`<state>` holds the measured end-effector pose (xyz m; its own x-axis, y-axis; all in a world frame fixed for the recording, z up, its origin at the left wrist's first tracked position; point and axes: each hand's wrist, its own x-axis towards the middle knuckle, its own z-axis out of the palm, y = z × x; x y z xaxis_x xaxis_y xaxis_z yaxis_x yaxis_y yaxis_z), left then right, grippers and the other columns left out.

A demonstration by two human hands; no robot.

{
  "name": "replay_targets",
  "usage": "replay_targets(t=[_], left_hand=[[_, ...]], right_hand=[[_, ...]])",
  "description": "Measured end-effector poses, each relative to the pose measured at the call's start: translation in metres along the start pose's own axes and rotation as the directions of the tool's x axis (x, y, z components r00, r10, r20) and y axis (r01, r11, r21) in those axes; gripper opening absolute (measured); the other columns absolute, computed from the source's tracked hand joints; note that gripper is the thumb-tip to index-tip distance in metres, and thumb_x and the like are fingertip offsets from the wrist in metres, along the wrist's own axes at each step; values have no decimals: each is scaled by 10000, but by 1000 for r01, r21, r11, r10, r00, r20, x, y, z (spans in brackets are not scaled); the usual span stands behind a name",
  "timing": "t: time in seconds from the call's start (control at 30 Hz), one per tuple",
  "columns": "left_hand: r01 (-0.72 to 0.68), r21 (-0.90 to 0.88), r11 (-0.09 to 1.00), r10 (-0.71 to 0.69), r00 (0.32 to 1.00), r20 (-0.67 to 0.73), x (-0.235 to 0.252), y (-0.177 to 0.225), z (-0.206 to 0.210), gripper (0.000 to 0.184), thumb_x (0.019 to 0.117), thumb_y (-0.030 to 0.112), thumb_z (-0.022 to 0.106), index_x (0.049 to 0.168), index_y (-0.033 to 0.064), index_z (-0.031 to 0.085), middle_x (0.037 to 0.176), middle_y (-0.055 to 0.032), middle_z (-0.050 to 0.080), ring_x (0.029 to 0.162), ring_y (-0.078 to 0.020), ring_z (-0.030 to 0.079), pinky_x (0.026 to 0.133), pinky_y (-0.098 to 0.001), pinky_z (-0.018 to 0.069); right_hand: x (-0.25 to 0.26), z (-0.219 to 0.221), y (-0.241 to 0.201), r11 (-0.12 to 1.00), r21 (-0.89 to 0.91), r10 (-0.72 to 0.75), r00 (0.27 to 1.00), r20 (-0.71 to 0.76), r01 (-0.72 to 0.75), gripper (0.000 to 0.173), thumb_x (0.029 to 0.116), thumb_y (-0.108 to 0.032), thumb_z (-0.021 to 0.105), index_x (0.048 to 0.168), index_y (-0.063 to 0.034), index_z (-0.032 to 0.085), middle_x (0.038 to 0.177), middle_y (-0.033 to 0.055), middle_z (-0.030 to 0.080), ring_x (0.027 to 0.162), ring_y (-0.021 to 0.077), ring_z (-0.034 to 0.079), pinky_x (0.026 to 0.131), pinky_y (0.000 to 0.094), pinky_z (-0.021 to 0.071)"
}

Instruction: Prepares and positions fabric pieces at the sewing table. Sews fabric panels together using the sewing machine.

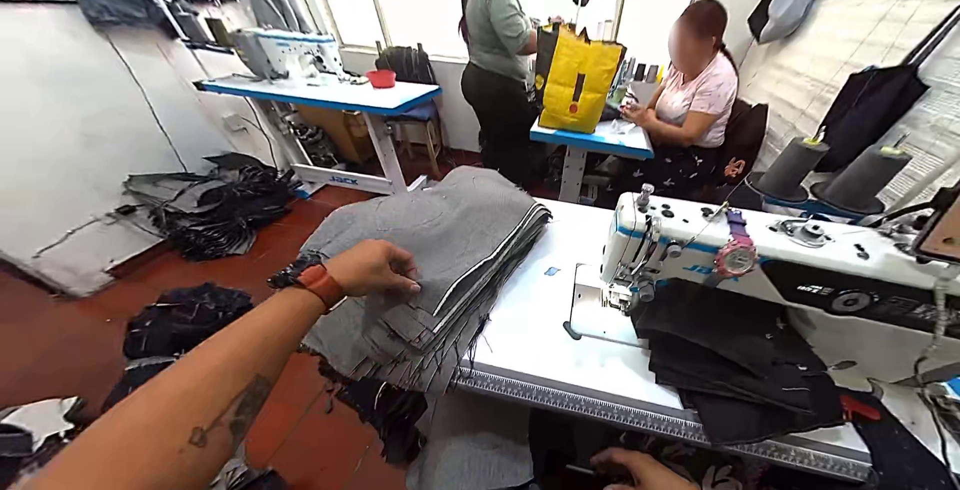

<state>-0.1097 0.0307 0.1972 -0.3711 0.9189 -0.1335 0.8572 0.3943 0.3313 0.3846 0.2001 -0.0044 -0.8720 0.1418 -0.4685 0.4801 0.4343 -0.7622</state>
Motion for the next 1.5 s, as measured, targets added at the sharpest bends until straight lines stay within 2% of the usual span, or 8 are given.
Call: replay_targets(t=[0.3,0.47,0.6,0.73,0.93,1.1,1.23,1.5], left_hand=[[-382,-159,910,401,910,110,-47,117,52,263,936,323,758,1012,72,748,920,-72,739,875,-213,711,841,-492,588],[-645,-541,540,832,508,224,-73,214,153,216,955,169,731,1088,0,758,1157,-134,748,1169,-262,688,1068,-466,519],[-587,-145,796,587,808,-52,-12,185,134,268,995,215,671,1183,33,729,1237,-142,705,1222,-263,647,1079,-460,506],[-246,178,953,258,965,-47,57,123,181,706,1063,550,398,1591,82,384,1668,-229,277,1560,-416,225,1252,-617,159],[-352,147,925,372,917,-146,43,170,219,726,1018,655,361,1550,177,485,1648,-143,372,1534,-395,308,1220,-654,208],[-276,11,961,276,955,-113,87,185,187,575,909,505,745,1288,78,674,1167,-196,684,1146,-410,621,978,-603,488],[-313,110,943,321,945,-66,98,178,187,559,972,582,609,985,32,711,988,-168,687,1045,-384,638,916,-558,507],[-347,-577,739,404,914,-32,-15,183,195,365,1043,248,461,1050,-18,711,918,-95,715,894,-139,678,858,-388,558]], right_hand=[[13,-60,-134,788,-178,-594,651,-473,589,283,1004,-176,609,1232,-34,696,1232,99,702,1036,154,693,916,357,586],[110,-70,-146,760,-555,-640,537,-550,338,450,999,-375,644,1382,-139,637,1483,122,559,1458,328,432,1162,553,396],[120,-26,-103,798,-596,-442,758,-480,88,683,998,-622,488,1542,-209,495,1640,148,375,1557,407,224,1216,721,110],[55,21,-105,797,-604,-361,783,-507,-24,784,972,-734,381,1546,-210,484,1611,154,423,1489,379,390,1153,645,336],[-16,-60,-78,789,-528,-444,301,-844,-316,354,960,-342,680,1225,-115,738,1151,121,726,1111,327,674,920,555,536],[-30,-124,-45,712,-568,-526,222,-821,-412,195,883,-11,699,1053,-76,769,1100,166,728,1151,408,644,973,633,479],[-30,-93,-65,740,-619,-562,264,-784,-262,159,937,-124,610,962,-61,754,880,106,710,887,309,694,834,507,563],[1,-14,-96,816,-109,-402,422,-813,568,347,1055,-120,429,1248,71,644,1270,150,688,1210,162,647,1057,356,527]])
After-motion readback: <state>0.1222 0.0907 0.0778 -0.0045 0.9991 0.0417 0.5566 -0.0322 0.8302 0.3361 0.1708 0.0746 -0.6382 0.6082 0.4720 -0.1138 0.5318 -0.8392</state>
